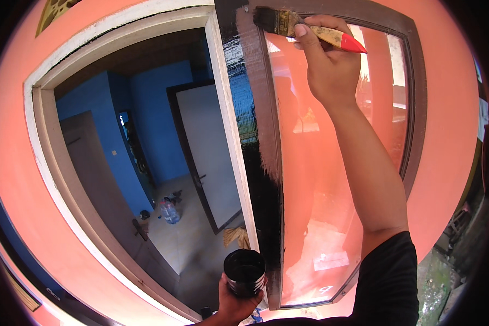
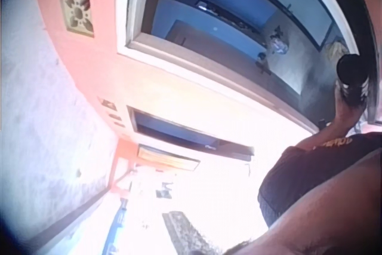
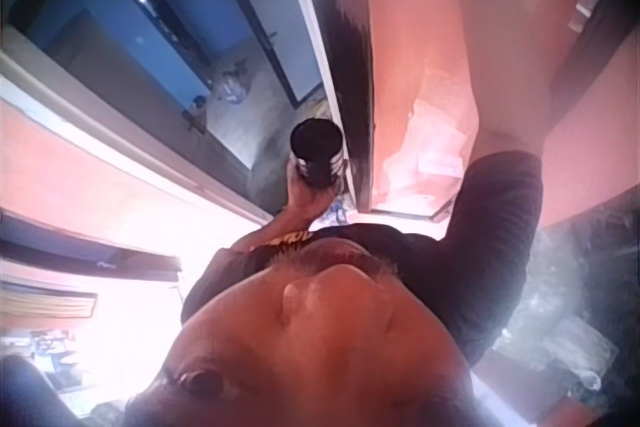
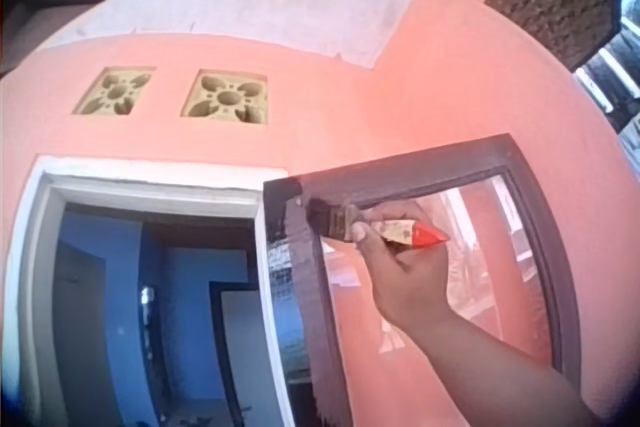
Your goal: The person paints a door frame black using a brush and a small paint can. They repeatedly dip the brush into the can and apply paint along the vertical edge of the frame, occasionally wiping excess paint with a cloth.
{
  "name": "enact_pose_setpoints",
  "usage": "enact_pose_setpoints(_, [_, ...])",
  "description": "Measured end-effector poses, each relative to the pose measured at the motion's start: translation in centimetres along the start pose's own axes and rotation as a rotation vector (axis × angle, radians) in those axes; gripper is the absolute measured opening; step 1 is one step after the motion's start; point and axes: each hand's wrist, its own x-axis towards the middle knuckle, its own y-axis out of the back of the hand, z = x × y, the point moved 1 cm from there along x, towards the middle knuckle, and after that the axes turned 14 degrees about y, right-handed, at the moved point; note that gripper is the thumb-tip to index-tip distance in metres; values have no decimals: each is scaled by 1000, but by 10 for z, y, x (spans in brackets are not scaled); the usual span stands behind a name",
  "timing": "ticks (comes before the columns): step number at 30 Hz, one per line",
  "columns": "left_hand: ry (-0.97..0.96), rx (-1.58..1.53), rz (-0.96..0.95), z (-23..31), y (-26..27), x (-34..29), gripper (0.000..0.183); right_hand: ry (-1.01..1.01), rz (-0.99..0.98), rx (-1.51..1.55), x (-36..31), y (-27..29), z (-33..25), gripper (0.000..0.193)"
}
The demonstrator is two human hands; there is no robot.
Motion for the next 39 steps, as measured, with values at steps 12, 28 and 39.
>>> enact_pose_setpoints(12, [-11, -2, 2, 1, 3, -1, 79, -25, 156, 208, 24, 2, -13, 12])
enact_pose_setpoints(28, [-29, -31, 17, 3, 11, -4, 83, 16, -63, -5, 9, 5, -7, 16])
enact_pose_setpoints(39, [-90, -11, 101, -1, 8, -2, 78, 10, -67, -50, 9, 1, -7, 14])
